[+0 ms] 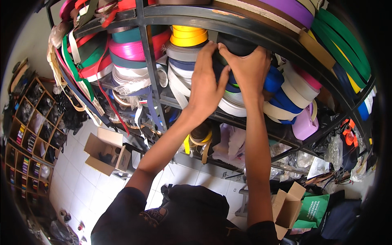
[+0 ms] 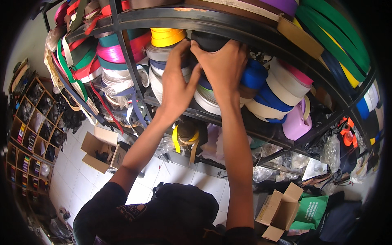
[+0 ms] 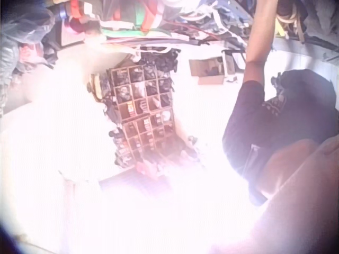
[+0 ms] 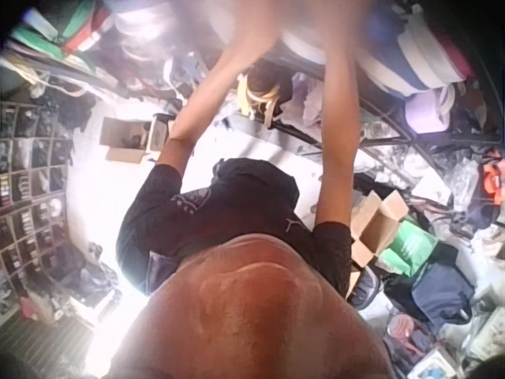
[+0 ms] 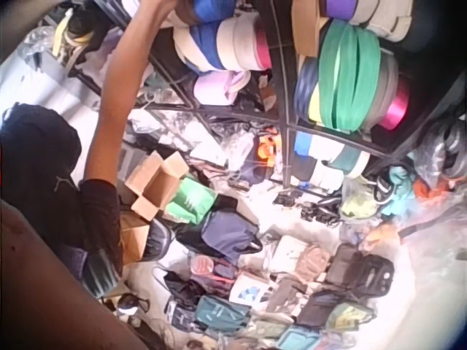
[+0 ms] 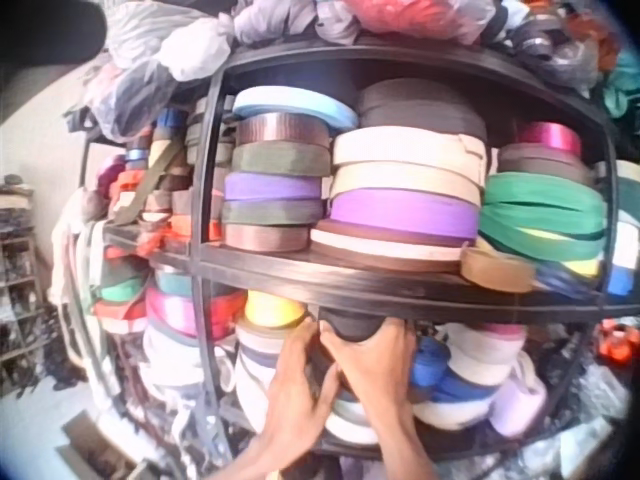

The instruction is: The person repeatedly picks up rolls of fabric or tape from a cardboard box on the floor, inspects them by turning them over in their hands, and places them onto a metal shelf. The person handles multiple rolls of different colors and sizes, moving them from the box to the shelf one by one.

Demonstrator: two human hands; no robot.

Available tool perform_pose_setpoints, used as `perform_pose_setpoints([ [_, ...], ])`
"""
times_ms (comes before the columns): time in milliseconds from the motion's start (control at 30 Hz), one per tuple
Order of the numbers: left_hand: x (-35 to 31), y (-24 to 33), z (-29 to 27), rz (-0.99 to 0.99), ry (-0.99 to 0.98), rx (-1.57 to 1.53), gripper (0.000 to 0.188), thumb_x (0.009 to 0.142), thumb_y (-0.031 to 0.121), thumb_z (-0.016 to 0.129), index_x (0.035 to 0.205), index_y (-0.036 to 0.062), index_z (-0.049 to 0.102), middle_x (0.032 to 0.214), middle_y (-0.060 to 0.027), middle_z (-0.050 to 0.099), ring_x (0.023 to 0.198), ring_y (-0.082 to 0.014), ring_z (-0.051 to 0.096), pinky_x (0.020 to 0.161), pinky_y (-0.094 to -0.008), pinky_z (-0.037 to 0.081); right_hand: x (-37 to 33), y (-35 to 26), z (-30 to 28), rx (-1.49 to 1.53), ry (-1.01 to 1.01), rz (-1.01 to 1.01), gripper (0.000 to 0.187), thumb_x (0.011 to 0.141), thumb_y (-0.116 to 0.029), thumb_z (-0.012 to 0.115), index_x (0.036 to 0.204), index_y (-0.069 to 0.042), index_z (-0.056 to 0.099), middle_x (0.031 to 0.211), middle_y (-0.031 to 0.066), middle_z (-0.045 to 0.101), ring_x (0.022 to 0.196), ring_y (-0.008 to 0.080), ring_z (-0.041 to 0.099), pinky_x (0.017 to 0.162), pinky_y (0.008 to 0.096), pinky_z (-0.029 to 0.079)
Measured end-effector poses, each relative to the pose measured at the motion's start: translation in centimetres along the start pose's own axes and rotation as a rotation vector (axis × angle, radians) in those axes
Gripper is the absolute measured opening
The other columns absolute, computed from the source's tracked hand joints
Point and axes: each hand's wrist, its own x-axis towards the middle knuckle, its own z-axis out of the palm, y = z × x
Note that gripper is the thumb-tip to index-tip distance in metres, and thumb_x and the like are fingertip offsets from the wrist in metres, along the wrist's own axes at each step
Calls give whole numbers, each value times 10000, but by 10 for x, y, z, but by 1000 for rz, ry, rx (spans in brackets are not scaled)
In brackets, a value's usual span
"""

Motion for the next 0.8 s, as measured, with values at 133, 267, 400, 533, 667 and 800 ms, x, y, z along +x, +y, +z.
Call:
perform_pose_setpoints([
  [133, -6, -2, 3, -26, 30, -17, 614, 845, 6, 674, 1399, -25, 411, 1310, -253, 565, 1218, -390, 569, 1024, -413, 459, -1, -2, 5, -55, -54, 55, 604, 642, -351, 894, 1014, 60, 654, 978, 245, 656, 933, 410, 641, 842, 456, 504],
  [267, -6, -3, 5, -39, 50, -17, 612, 846, 12, 670, 1395, -30, 405, 1313, -258, 560, 1231, -399, 555, 1036, -421, 447, -2, -4, 4, -118, -57, 63, 625, 664, -343, 886, 1051, 80, 637, 1003, 266, 639, 961, 418, 631, 860, 461, 500],
  [400, -5, -3, 1, -25, 22, -1, 623, 843, 18, 663, 1392, -62, 382, 1343, -289, 512, 1254, -433, 511, 1058, -438, 417, -5, 2, 1, -21, -106, 58, 614, 685, -318, 883, 1067, 86, 620, 1020, 256, 641, 974, 394, 638, 870, 446, 502],
  [533, -5, -6, -3, 4, -33, 9, 649, 836, 20, 655, 1391, -116, 346, 1390, -340, 434, 1287, -487, 437, 1088, -472, 372, -4, -4, -5, 50, -153, 125, 580, 690, -275, 887, 1069, 73, 618, 1059, 240, 644, 995, 365, 644, 890, 425, 496],
  [667, -3, -6, -1, 5, -23, 38, 659, 826, 23, 663, 1388, -121, 349, 1398, -343, 427, 1291, -487, 433, 1090, -478, 363, -6, -7, -3, 48, -84, 46, 584, 693, -239, 886, 1103, 67, 603, 1072, 232, 643, 993, 352, 646, 897, 417, 494],
  [800, -1, -4, -1, -8, -37, 54, 651, 816, 20, 666, 1379, -118, 370, 1407, -334, 419, 1259, -486, 439, 1077, -480, 367, -9, -6, -8, 80, -99, 5, 622, 704, -239, 883, 1148, 68, 576, 1090, 227, 630, 1004, 343, 635, 894, 422, 494],
])
